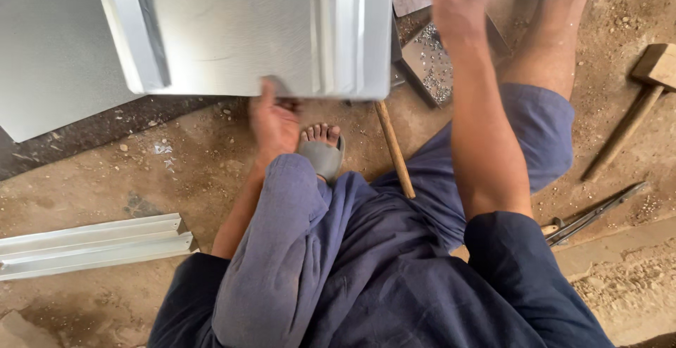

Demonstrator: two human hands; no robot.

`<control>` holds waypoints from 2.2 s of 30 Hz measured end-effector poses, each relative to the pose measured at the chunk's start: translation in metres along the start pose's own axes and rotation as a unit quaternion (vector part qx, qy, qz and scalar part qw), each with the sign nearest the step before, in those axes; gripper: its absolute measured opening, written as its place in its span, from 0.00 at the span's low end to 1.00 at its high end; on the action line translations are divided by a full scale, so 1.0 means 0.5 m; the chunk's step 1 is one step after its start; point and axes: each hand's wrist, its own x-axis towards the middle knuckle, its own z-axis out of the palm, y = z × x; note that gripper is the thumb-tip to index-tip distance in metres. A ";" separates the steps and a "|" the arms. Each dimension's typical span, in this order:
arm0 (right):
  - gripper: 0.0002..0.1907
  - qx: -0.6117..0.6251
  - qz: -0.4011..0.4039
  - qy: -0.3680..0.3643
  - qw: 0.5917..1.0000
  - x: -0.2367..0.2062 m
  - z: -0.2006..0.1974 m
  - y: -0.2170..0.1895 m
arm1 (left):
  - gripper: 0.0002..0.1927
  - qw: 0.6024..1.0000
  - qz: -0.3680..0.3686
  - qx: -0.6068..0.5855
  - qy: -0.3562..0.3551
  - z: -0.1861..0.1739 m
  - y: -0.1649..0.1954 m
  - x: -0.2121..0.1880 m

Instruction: The person sits on the ground and hammers fasteners along the edge of a white frame profile attached to a flat panel, working section by section around the frame. They reposition the panel and pick up fasteners from a tray between hammering strokes.

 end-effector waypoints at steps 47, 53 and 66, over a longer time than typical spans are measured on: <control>0.06 0.080 0.219 0.015 0.972 -0.375 0.033 0.026 | 0.48 0.350 0.614 0.645 -0.290 0.136 -0.028 0.035; 0.11 -0.265 -0.090 0.010 0.960 -0.256 0.077 0.031 | 0.44 0.367 0.554 0.671 -0.329 0.221 0.112 -0.081; 0.10 -0.304 0.122 0.033 0.944 -0.254 0.021 0.044 | 0.48 0.356 0.554 0.689 -0.302 0.225 0.088 -0.076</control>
